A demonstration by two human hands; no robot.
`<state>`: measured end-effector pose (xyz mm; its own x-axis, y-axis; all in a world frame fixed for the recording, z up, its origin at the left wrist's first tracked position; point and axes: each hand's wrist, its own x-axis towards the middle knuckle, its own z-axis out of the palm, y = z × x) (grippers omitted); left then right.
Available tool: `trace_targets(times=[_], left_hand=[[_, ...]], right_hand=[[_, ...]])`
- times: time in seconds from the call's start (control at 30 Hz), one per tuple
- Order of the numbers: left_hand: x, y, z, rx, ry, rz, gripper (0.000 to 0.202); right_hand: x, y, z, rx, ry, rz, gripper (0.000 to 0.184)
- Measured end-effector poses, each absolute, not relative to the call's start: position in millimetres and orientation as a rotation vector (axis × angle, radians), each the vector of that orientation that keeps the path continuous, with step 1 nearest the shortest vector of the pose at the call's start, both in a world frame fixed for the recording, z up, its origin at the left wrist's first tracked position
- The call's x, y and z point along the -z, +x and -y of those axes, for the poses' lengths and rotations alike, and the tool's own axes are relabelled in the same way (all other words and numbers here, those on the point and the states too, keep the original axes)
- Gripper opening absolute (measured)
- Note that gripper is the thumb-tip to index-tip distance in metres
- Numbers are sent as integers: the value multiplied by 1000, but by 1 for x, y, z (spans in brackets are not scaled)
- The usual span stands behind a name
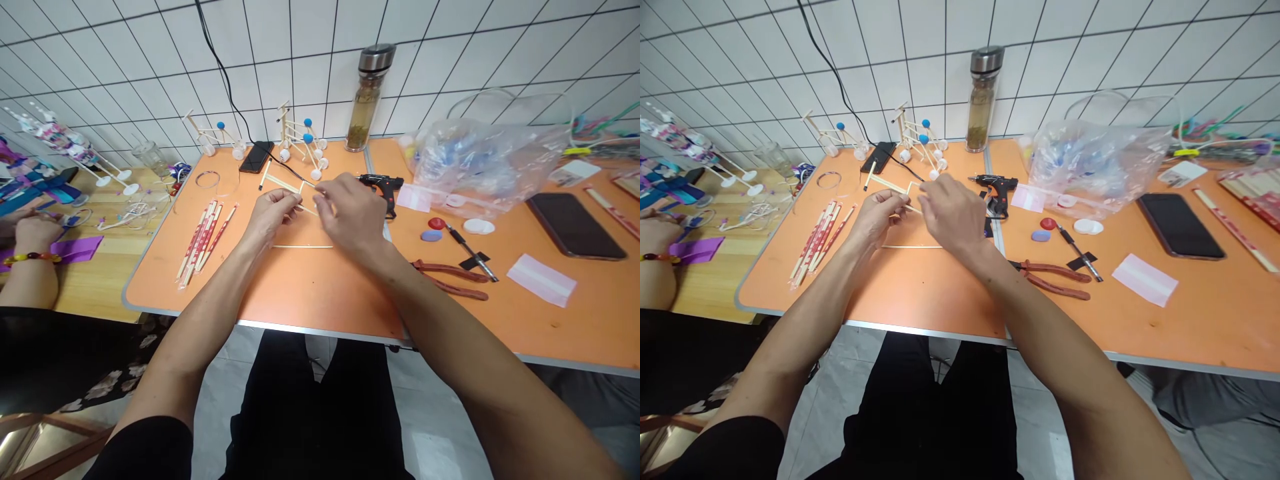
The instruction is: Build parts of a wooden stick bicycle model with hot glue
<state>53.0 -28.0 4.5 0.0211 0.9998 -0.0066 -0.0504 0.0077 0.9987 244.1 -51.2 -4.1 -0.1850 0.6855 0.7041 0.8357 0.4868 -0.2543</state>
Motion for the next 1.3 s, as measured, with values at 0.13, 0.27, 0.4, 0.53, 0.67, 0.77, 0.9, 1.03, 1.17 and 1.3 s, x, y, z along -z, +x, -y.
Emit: trace_targets(times=[0.13,0.27,0.4,0.53,0.67,0.77,0.9,1.03,1.17,1.3], left_hand=[[-5,49,26,-1196,1221,-1127,24],[-6,47,25,-1136,1264,-1110,25],[-9,47,26,-1093,1298,-1109,24],[-9,47,26,-1089,1306,-1116,24],[-8,46,25,-1089,1309,-1109,26],[-8,45,24,-1109,1289,-1109,28],[-10,44,23,-1144,1217,-1108,30],[-12,44,21,-1159,1150,-1072,28],[-12,42,21,-1192,1101,-1039,25],[-15,42,22,-1218,1075,-1052,27]], right_hand=[[3,263,31,-112,-1235,1696,18],[3,269,21,-388,-1218,1652,14],[-1,266,25,-595,-1214,1652,16],[-3,261,31,-676,-1214,1634,15],[-3,258,34,-729,-1220,1589,16],[-3,257,34,-802,-1223,1561,15],[-2,254,35,-948,-1214,1473,16],[0,251,36,-1056,-1173,1400,14],[1,249,37,-1080,-1163,1404,12],[3,249,36,-1103,-1135,1411,14]])
